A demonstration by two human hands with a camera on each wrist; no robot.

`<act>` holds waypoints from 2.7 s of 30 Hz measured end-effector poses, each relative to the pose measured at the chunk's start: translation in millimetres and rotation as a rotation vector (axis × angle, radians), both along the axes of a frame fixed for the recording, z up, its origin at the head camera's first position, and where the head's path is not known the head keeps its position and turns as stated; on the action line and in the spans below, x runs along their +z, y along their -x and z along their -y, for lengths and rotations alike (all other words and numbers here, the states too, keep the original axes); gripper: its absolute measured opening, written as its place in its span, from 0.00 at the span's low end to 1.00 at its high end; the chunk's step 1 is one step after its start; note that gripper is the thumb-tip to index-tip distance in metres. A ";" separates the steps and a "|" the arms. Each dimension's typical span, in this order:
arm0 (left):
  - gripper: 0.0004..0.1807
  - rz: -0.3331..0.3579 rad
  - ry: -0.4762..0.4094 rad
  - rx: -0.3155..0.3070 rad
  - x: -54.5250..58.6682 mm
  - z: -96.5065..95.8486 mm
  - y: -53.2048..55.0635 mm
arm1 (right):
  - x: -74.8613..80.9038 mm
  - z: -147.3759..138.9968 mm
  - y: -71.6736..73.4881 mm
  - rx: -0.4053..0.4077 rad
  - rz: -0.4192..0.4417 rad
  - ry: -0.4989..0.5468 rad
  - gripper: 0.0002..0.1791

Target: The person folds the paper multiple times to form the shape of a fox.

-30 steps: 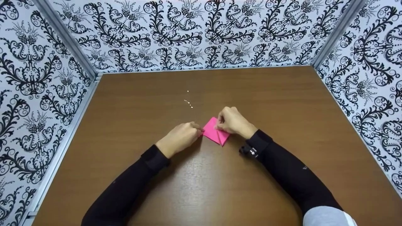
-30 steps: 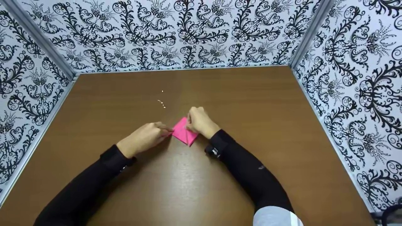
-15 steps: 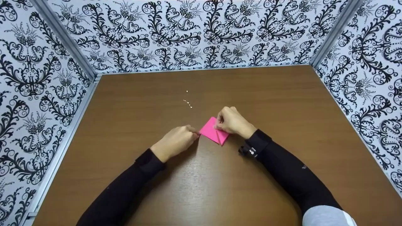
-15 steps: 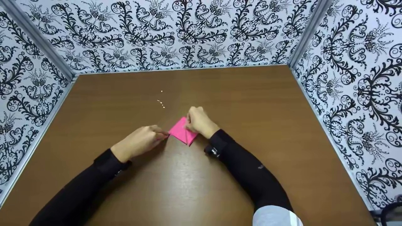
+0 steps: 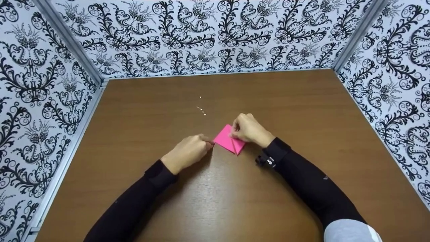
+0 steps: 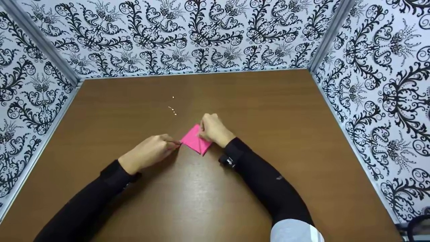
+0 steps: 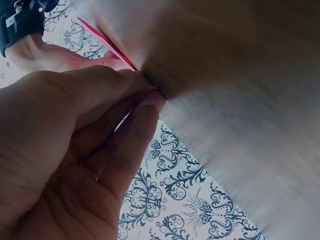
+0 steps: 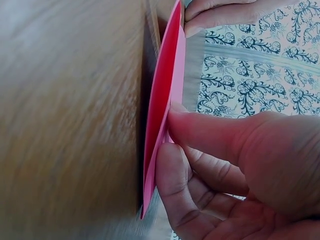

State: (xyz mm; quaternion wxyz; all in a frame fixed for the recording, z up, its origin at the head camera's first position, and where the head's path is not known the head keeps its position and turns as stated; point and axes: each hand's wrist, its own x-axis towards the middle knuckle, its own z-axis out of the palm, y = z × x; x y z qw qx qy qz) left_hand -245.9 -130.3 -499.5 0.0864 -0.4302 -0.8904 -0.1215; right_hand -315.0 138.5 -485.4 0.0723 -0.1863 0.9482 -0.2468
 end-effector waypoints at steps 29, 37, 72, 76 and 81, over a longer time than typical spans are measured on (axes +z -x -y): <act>0.16 0.005 -0.012 -0.072 5.4 -27.9 -12.7 | 3.1 -0.6 3.9 -0.002 0.031 -0.018 0.05; 0.23 0.045 0.104 -0.089 0.6 -43.5 -20.7 | 1.1 0.1 5.2 0.012 0.035 -0.014 0.06; 0.22 0.043 0.182 -0.146 -1.0 -41.8 -15.2 | -1.5 -11.7 8.8 -0.002 0.040 0.106 0.05; 0.22 0.054 0.163 -0.154 -0.4 -41.4 -15.3 | 0.5 -16.1 18.0 -0.014 0.046 0.162 0.05; 0.22 0.057 0.161 -0.159 0.9 -42.2 -14.1 | 7.8 -14.7 29.3 -0.008 0.091 0.186 0.08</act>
